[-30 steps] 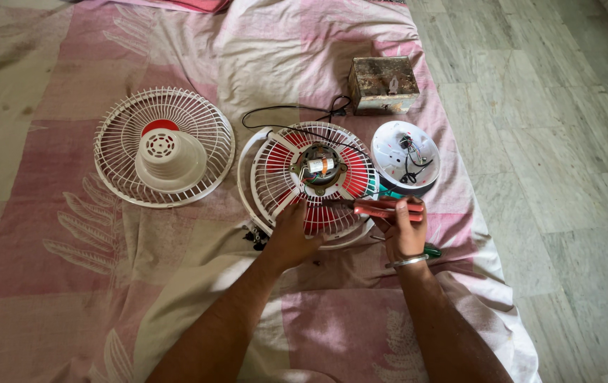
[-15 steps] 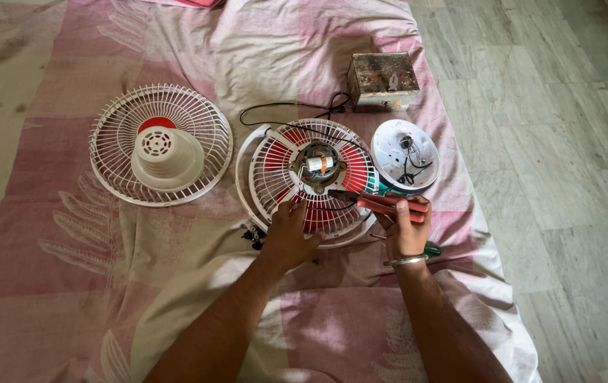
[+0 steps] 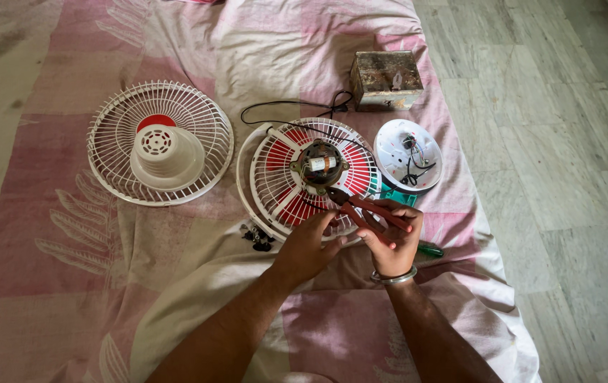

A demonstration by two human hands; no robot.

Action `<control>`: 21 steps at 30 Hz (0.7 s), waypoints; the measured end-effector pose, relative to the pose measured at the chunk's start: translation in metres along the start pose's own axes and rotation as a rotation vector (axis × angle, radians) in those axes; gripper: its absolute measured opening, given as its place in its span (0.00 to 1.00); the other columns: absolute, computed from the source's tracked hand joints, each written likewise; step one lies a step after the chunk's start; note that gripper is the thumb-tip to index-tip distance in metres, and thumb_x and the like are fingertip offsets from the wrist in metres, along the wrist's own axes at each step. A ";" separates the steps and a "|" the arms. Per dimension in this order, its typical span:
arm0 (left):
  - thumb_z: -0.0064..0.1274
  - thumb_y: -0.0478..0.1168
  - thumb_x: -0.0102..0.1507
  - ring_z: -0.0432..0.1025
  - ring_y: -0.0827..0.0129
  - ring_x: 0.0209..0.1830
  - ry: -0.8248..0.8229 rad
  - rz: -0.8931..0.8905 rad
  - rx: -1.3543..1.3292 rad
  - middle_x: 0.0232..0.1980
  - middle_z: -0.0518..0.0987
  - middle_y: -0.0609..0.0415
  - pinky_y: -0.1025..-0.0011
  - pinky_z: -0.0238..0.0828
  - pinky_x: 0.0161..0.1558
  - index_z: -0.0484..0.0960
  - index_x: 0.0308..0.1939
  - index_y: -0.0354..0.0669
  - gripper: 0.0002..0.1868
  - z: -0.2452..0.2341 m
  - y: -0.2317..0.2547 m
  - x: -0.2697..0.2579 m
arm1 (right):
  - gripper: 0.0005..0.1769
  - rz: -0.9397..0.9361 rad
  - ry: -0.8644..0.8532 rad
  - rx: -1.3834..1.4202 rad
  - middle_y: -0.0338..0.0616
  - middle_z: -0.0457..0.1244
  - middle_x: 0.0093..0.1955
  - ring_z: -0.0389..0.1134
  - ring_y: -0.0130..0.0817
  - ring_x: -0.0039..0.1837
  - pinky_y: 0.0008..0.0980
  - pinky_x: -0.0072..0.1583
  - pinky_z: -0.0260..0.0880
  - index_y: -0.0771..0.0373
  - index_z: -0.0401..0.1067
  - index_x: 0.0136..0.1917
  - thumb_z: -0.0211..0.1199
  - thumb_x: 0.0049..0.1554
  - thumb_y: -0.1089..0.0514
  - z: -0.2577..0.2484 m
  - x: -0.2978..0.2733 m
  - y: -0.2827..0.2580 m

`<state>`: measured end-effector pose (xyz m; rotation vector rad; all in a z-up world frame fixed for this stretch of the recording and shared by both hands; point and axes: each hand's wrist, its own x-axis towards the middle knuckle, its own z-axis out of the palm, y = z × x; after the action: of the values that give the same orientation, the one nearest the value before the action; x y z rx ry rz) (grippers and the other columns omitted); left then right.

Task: The person works on the internal wiring of a disassembled electric fan motor. They use pliers to strip and twist wires, and a screwdriver to adjust connections on the motor terminals. The fan cage and other parts are laid out on a cloth on the floor.

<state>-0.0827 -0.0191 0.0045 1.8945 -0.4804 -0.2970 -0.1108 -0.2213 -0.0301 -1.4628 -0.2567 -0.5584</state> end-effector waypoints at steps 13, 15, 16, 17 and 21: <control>0.48 0.49 0.70 0.78 0.69 0.39 -0.043 -0.402 -1.054 0.42 0.82 0.55 0.69 0.79 0.43 0.80 0.57 0.39 0.20 0.013 -0.042 0.014 | 0.49 -0.224 -0.237 -0.416 0.56 0.60 0.67 0.67 0.48 0.70 0.42 0.66 0.74 0.59 0.53 0.61 0.86 0.39 0.56 0.032 0.000 -0.024; 0.48 0.49 0.70 0.77 0.69 0.37 -0.016 -0.435 -1.077 0.40 0.80 0.55 0.68 0.78 0.41 0.80 0.56 0.39 0.19 0.011 -0.043 0.015 | 0.48 -0.224 -0.298 -0.450 0.57 0.60 0.67 0.67 0.50 0.69 0.41 0.65 0.73 0.60 0.54 0.62 0.86 0.38 0.58 0.032 0.005 -0.028; 0.48 0.48 0.71 0.76 0.70 0.36 0.000 -0.445 -1.073 0.40 0.80 0.56 0.68 0.77 0.40 0.79 0.56 0.39 0.18 0.010 -0.042 0.016 | 0.48 -0.222 -0.335 -0.466 0.58 0.60 0.68 0.67 0.51 0.68 0.41 0.64 0.73 0.60 0.55 0.62 0.85 0.38 0.59 0.030 0.006 -0.031; 0.48 0.48 0.71 0.76 0.70 0.36 0.015 -0.456 -1.069 0.40 0.79 0.56 0.68 0.77 0.40 0.79 0.56 0.39 0.18 0.008 -0.042 0.017 | 0.48 -0.220 -0.371 -0.481 0.58 0.60 0.68 0.67 0.52 0.67 0.41 0.63 0.73 0.61 0.56 0.63 0.84 0.38 0.61 0.029 0.007 -0.032; 0.47 0.47 0.70 0.77 0.73 0.37 0.014 -0.581 -0.983 0.41 0.81 0.57 0.71 0.79 0.43 0.81 0.55 0.40 0.18 0.002 -0.039 0.019 | 0.31 -0.001 -0.455 -0.454 0.56 0.64 0.70 0.72 0.46 0.67 0.38 0.62 0.80 0.63 0.67 0.63 0.73 0.47 0.68 0.014 0.010 -0.033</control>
<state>-0.0596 -0.0173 -0.0324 1.0165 0.2381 -0.7418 -0.1167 -0.2103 0.0051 -2.0275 -0.5104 -0.2843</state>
